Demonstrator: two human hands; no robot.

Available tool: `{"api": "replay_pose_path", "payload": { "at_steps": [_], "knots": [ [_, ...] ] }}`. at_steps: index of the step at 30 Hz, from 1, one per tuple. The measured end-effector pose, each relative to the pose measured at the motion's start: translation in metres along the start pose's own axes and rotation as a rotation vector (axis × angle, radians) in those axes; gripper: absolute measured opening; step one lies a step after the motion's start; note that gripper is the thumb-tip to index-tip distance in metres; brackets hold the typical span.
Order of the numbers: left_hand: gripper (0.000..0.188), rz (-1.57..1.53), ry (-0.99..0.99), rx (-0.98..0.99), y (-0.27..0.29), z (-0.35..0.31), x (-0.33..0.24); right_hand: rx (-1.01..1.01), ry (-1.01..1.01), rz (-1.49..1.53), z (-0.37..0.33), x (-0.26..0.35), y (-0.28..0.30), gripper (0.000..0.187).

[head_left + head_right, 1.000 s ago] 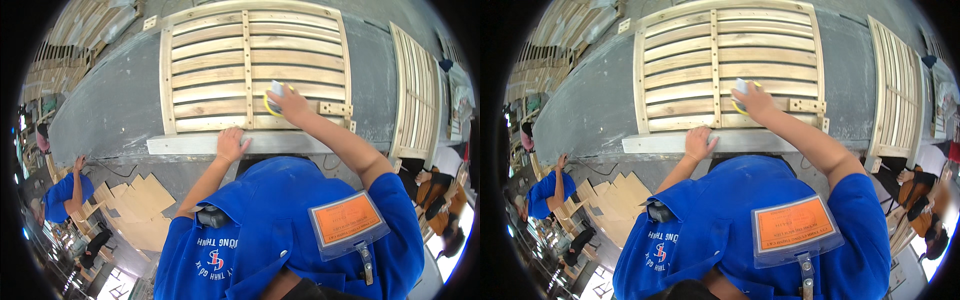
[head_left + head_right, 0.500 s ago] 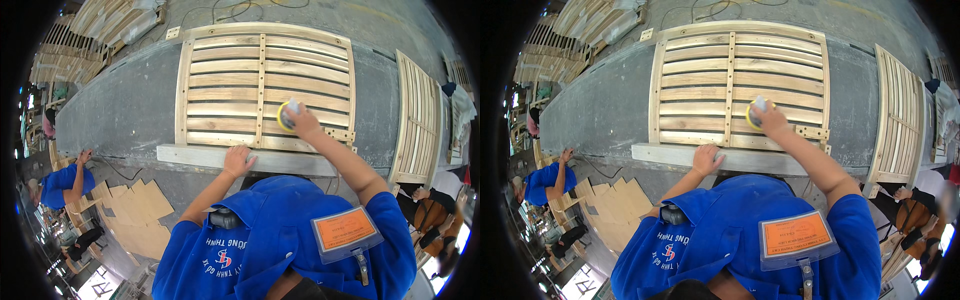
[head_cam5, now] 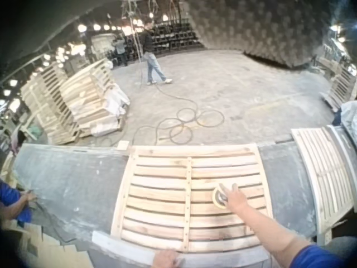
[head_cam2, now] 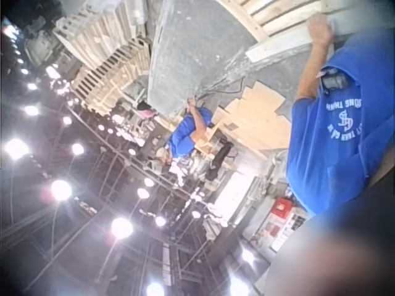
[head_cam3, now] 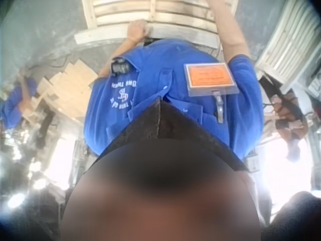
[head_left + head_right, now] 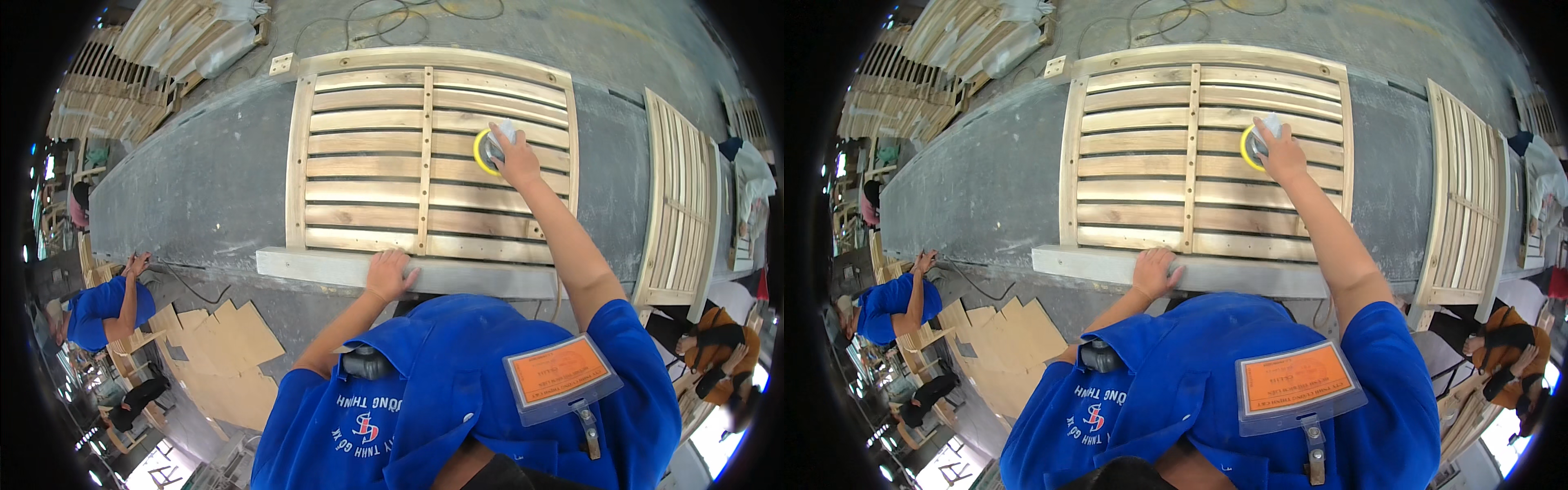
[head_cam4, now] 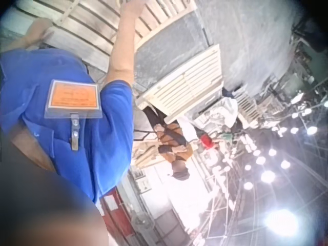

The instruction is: The person wipes a wooden slatted panel with a cloth, then uses a sanding disc to smooth the surface. They flip the panel and apply a white substance from a bottle to the edges and slats, spreading it with a cloth. The person handles multiple panels, repeating the wiping and application steps.

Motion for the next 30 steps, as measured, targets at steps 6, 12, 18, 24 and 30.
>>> {"api": "replay_pose_path", "payload": {
  "at_steps": [6,12,18,24,30],
  "knots": [
    [0.032,-0.013,-0.017,-0.055,0.002,0.000,0.000,-0.197,-0.105,0.032,0.069,0.048,0.021,0.079],
    [0.032,-0.050,0.016,-0.001,0.002,0.001,0.002,0.076,0.276,0.066,0.102,0.217,-0.029,0.066],
    [0.032,-0.052,0.004,-0.023,0.007,0.005,0.000,0.150,0.314,0.141,0.100,0.290,-0.061,0.056],
    [0.035,-0.081,0.022,-0.007,0.008,0.005,0.001,0.120,0.198,0.208,0.100,0.273,-0.054,0.056],
    [0.034,-0.054,-0.009,-0.080,0.008,0.004,0.001,0.066,0.023,0.177,0.102,0.234,-0.045,0.056]
  ]
}}
Point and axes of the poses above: each hand's wrist, its own z-axis towards the middle knuckle, its own y-axis out of the back of the hand, x = y × z, the point moved 5 cm from there along z, towards the middle knuckle, and after that the axes turned 5 degrees about z, right-handed, at the moved point
